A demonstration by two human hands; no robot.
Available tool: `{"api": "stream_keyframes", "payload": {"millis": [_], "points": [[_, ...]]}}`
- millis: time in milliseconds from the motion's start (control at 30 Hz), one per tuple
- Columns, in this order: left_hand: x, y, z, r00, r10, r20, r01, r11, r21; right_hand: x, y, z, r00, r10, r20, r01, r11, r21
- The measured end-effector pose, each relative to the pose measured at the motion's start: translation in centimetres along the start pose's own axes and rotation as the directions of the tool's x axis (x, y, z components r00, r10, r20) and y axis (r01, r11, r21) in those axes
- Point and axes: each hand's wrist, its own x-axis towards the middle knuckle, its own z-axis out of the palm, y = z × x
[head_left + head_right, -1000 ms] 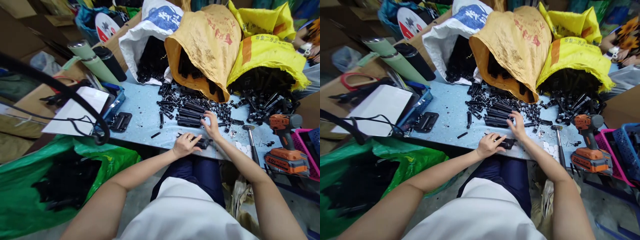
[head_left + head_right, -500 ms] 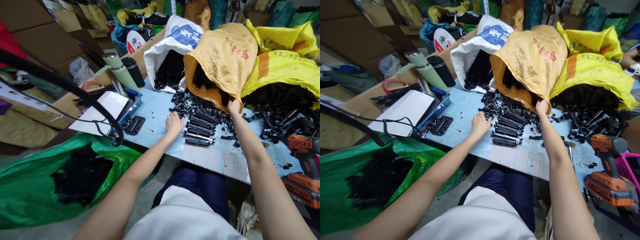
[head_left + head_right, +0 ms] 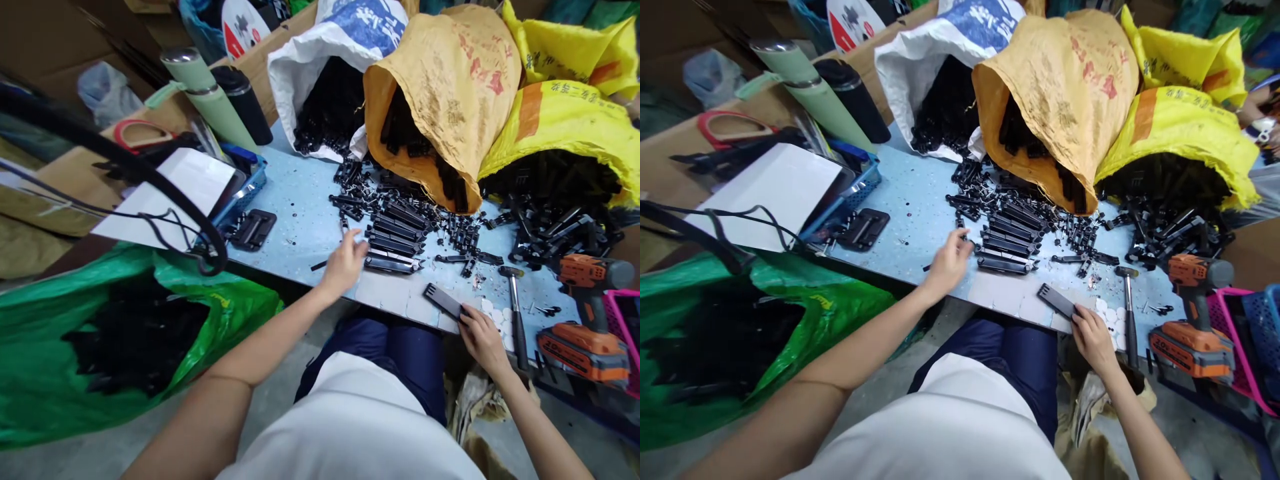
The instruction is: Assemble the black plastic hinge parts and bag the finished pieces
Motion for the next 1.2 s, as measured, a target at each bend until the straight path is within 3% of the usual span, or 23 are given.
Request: {"api": "stream_keyframes", "payload": {"millis": [67,133,233,267,333,433,533,633,700,800,933,1200], "points": [[-2.2,2.0,1.4,0.977,0.092,0.191,-0.073,0.992,-0.101,0.9,-0.5,0.5,0.994,0.099,0.045,-0.097,0.995,-0.027],[-3.8,3.6,2.9,0.938,0.168,0.304,-0.12,0.978,-0.171,2.8,-1.0,1.3,0.978,0.183,0.105,-0.185,0.983,0.013],[-4.8,4.4,4.1,0.931,0.221,0.291,-0.143,0.953,-0.267,5.4,-1.8,2.4,0.927,0.333,0.171,-0.368,0.894,0.255],[-4.9,4.5,4.2,0.937,0.227,0.266,-0.144,0.944,-0.298,6.1,-2.2,2.7,0.895,0.401,0.195,-0.446,0.81,0.379],[-5.0,4.4,4.3,0.947,0.236,0.219,-0.147,0.923,-0.356,7.0,-3.1,3.1,0.82,0.492,0.292,-0.554,0.554,0.622],[-5.3,4.3,4.5,0.946,0.262,0.191,-0.15,0.877,-0.457,7.9,-4.8,3.2,0.774,0.473,0.42,-0.552,0.181,0.814],[-5.5,4.6,5.0,0.949,0.276,0.154,-0.157,0.833,-0.53,8.6,-6.2,2.8,0.777,0.462,0.427,-0.499,0.039,0.866],[-5.6,4.9,5.1,0.945,0.328,0.007,-0.28,0.818,-0.502,8.9,-6.3,2.1,0.814,0.421,0.4,-0.475,0.086,0.876],[-5.5,5.0,4.8,0.919,0.39,-0.051,-0.369,0.811,-0.454,8.8,-5.6,1.6,0.861,0.363,0.356,-0.447,0.207,0.87],[-5.5,4.9,4.3,0.891,0.452,-0.044,-0.432,0.812,-0.393,8.5,-4.4,0.8,0.923,0.26,0.283,-0.371,0.414,0.831],[-5.7,5.1,4.5,0.875,0.475,-0.093,-0.476,0.812,-0.338,8.4,-4.0,0.5,0.955,0.231,0.187,-0.289,0.575,0.766],[-6.3,6.8,5.9,0.84,0.34,-0.422,-0.49,0.808,-0.326,8.6,-7.7,1.9,0.917,0.4,0.012,-0.275,0.608,0.744]]}}
